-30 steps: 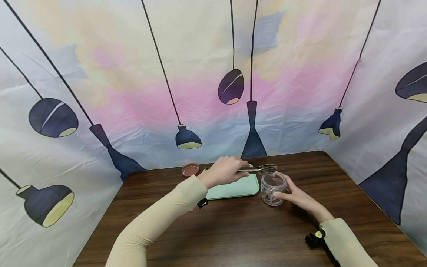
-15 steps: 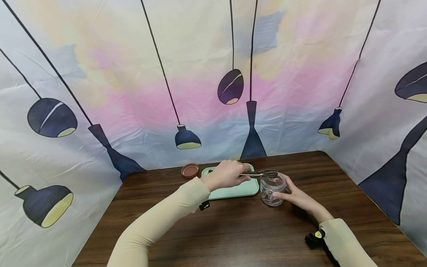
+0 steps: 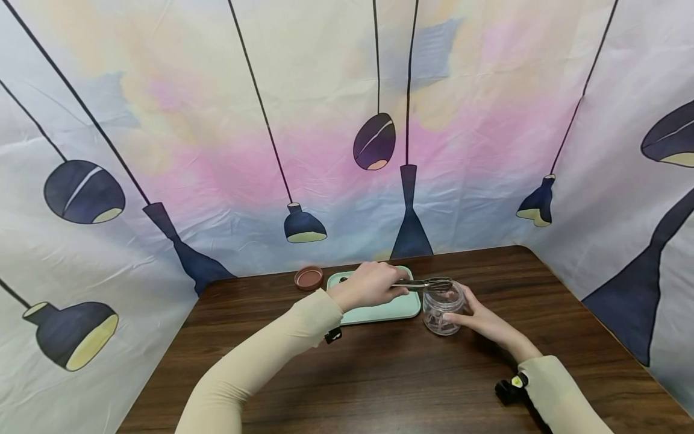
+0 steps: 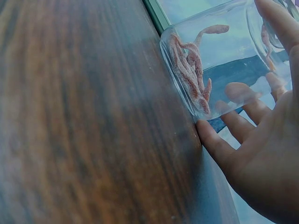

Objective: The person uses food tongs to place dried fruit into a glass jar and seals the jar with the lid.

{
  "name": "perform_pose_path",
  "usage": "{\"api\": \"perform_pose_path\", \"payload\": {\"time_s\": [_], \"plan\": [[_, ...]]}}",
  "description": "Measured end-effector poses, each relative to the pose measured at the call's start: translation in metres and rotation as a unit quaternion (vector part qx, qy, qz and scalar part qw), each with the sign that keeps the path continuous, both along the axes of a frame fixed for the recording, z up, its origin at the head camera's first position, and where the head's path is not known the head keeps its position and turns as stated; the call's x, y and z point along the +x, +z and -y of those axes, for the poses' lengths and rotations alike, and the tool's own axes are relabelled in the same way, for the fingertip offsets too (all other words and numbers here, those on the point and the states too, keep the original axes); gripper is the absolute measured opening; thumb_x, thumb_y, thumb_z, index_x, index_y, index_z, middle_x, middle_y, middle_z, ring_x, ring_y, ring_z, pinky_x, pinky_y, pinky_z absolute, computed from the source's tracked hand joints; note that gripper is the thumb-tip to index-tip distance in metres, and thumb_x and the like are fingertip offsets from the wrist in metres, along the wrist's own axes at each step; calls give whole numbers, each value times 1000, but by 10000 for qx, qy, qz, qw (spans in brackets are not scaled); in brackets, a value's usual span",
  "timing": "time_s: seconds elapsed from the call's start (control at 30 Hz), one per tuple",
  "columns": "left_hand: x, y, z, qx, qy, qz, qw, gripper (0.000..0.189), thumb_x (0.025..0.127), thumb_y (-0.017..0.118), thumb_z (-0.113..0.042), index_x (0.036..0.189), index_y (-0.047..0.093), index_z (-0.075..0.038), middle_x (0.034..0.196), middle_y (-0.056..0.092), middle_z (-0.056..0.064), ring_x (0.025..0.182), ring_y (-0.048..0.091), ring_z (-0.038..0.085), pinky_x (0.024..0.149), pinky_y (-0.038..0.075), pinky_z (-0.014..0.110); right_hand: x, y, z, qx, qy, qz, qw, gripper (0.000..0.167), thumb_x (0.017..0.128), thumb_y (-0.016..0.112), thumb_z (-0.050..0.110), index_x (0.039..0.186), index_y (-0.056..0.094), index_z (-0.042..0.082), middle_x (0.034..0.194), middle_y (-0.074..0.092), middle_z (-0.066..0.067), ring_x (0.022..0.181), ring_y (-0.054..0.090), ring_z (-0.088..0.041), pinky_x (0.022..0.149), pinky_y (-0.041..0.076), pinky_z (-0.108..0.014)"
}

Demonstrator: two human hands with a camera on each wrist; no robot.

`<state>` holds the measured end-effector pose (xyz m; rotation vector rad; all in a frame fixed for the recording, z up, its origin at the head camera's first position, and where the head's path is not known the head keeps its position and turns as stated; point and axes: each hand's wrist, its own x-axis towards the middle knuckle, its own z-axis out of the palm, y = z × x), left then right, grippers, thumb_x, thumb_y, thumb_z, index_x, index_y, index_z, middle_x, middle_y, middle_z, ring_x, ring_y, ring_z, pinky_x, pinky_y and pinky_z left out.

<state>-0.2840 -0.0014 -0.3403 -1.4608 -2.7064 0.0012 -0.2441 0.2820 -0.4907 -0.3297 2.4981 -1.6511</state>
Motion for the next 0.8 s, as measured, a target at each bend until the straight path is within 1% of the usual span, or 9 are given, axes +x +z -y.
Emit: {"api": "perform_pose_path", "payload": {"time_s": [0.1,0.23,0.33,0.43,0.57,0.67,0.8], "plan": [[0,-1,0,13,21,2,10000,29,102,62,-36,125,70,-20,89,70,-8,60,54,3,54,43,24,0,0,0,-39,20,-34,10000,95,97,69,33,163,2,17,165,2,-24,149,2,-50,110,17,-72],[-1,-2,1,-6,58,-4,10000,33,101,63,-38,127,69,-19,96,72,-6,62,56,4,54,44,25,0,0,0,-21,22,-62,10000,94,97,69,33,163,3,17,165,4,-24,149,3,-49,109,17,-72],[-1,-2,1,-29,94,-4,10000,37,100,63,-41,130,68,-18,105,73,-3,67,60,6,55,45,26,1,2,0,-7,2,-28,10000,95,96,69,33,163,3,17,165,3,-23,150,2,-49,109,17,-73],[0,-3,2,-47,117,11,9999,41,100,62,-45,131,66,-18,112,73,-1,74,63,7,59,47,26,1,2,-1,-6,-4,8,10000,96,96,69,34,163,3,17,166,-1,-22,149,1,-50,108,18,-73],[0,-2,2,-41,141,84,9999,44,100,62,-46,133,65,-18,113,72,-1,80,65,8,64,50,27,1,1,-1,-4,9,9,10000,95,96,69,35,163,4,18,166,-1,-22,149,2,-50,107,19,-74],[0,-2,2,-30,163,149,9998,45,100,62,-46,133,64,-17,114,71,-1,77,64,6,65,50,27,1,-1,0,-19,38,-46,10000,93,96,68,35,163,5,20,166,0,-21,149,3,-49,107,19,-73],[-1,-3,3,-27,230,238,9994,47,100,61,-48,136,63,-18,121,70,-2,73,62,5,63,49,27,0,-2,0,-33,66,-105,9999,90,97,68,35,163,7,22,166,0,-21,150,2,-49,108,17,-74]]}}
